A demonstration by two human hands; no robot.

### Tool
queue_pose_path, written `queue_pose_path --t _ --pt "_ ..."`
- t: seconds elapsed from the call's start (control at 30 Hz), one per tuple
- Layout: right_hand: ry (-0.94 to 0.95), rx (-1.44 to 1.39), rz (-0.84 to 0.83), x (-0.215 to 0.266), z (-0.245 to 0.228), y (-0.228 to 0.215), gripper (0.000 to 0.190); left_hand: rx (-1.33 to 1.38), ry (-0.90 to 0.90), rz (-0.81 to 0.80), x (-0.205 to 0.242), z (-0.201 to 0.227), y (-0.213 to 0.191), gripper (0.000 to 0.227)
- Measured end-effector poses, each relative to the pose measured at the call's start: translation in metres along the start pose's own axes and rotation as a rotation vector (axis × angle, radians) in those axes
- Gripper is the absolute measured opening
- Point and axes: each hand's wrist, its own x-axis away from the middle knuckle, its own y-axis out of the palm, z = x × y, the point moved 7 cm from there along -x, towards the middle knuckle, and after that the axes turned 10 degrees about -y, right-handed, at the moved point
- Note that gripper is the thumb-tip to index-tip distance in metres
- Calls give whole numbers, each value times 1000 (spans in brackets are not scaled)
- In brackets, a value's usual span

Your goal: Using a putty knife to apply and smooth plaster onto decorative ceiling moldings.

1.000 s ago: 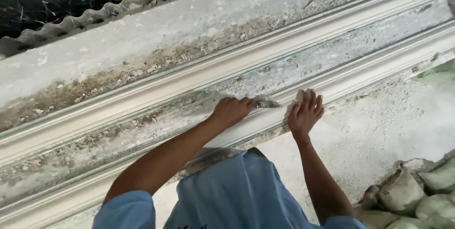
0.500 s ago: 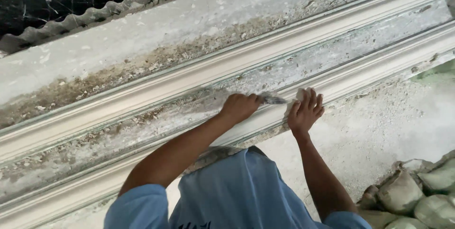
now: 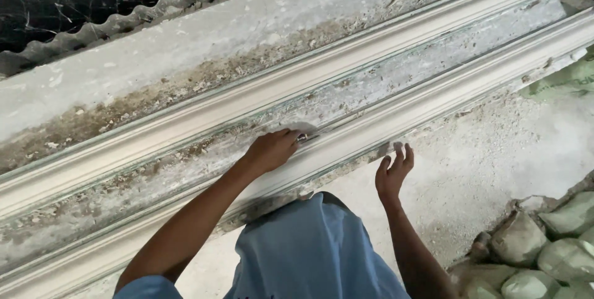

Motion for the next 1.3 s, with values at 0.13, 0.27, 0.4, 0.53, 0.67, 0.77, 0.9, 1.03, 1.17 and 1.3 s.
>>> queue_pose_path --t 0.13,0.27,0.4,0.53,0.67,0.77,0.9,1.03,1.17,1.3 --pt "34 -22 -7 46 1 -13 48 -6 11 9 21 4 2 39" --pt "84 -54 3 70 14 -32 50 -23 36 39 24 12 -1 39" --pt "132 -87 1 82 32 -47 52 -33 53 60 30 18 1 40" --pt "185 -176 -12 53 32 -65 49 -56 47 72 42 14 -8 48" --pt "124 -180 6 11 40 -70 47 -98 31 56 39 20 -10 55" --pt "53 -222 29 -29 53 -64 46 -127 25 9 21 25 0 56" --pt "-30 -299 1 -84 68 -61 41 -261 24 33 -16 51 -8 46" --pt "-158 -224 -53 -140 118 -40 45 -135 -11 -26 -84 88 5 47" --pt "-324 -91 -4 -197 146 -26 44 19 -89 -212 -123 92 16 39" --pt "-284 58 33 -220 192 -3 53 -68 -78 -224 -103 83 4 33"
